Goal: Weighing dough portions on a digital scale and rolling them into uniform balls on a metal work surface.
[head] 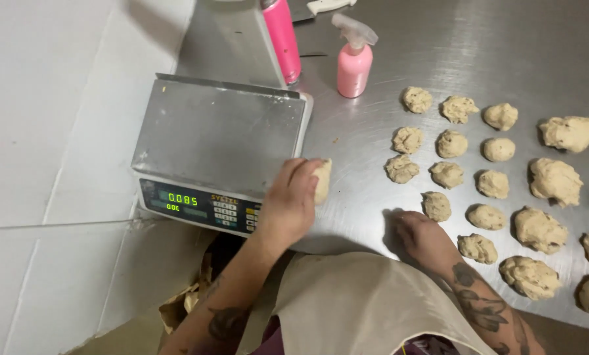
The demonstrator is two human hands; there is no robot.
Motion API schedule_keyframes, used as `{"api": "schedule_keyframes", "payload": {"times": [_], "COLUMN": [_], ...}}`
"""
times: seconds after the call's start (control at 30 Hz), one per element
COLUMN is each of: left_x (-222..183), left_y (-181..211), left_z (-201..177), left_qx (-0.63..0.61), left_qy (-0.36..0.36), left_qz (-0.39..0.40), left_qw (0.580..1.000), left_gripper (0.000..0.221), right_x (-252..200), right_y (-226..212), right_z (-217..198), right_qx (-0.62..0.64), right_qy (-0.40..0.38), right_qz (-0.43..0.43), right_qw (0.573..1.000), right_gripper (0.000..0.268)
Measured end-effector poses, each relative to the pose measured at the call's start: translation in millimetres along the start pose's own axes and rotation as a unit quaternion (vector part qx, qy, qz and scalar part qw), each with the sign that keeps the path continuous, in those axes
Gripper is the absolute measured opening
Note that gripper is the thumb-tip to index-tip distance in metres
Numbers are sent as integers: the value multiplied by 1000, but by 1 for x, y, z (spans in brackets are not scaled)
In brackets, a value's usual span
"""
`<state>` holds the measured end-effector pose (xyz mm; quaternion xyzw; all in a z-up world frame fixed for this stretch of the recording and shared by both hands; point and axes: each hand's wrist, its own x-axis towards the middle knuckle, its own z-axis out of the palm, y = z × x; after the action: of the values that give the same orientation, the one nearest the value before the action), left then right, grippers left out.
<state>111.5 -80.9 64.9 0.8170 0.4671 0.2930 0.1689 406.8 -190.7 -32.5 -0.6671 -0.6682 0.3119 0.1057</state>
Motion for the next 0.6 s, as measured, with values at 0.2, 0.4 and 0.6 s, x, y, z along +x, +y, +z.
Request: {"api": "schedule_keyframes", "payload": {"times": [0.2,0.4,0.6], "left_x": [-27,-8,-6], "left_y": [42,56,17], "left_z": [55,60,71], "left_qx": [-102,-68,91], "left_qy": [-44,-3,36], "left_qz": [86,123,31], "left_qw": [990,990,995], "left_gripper": [33,48,57], "right_x": [-15,12,16], "right_y": [-89,-134,-101], "right_z": [-61,-90,-14], "right_qx": [219,257,66], "right_qy": [-11,-78,-96], "right_qz": [-131,-245,-165], "right_qw": [967,932,979], "right_gripper": [104,20,37]}}
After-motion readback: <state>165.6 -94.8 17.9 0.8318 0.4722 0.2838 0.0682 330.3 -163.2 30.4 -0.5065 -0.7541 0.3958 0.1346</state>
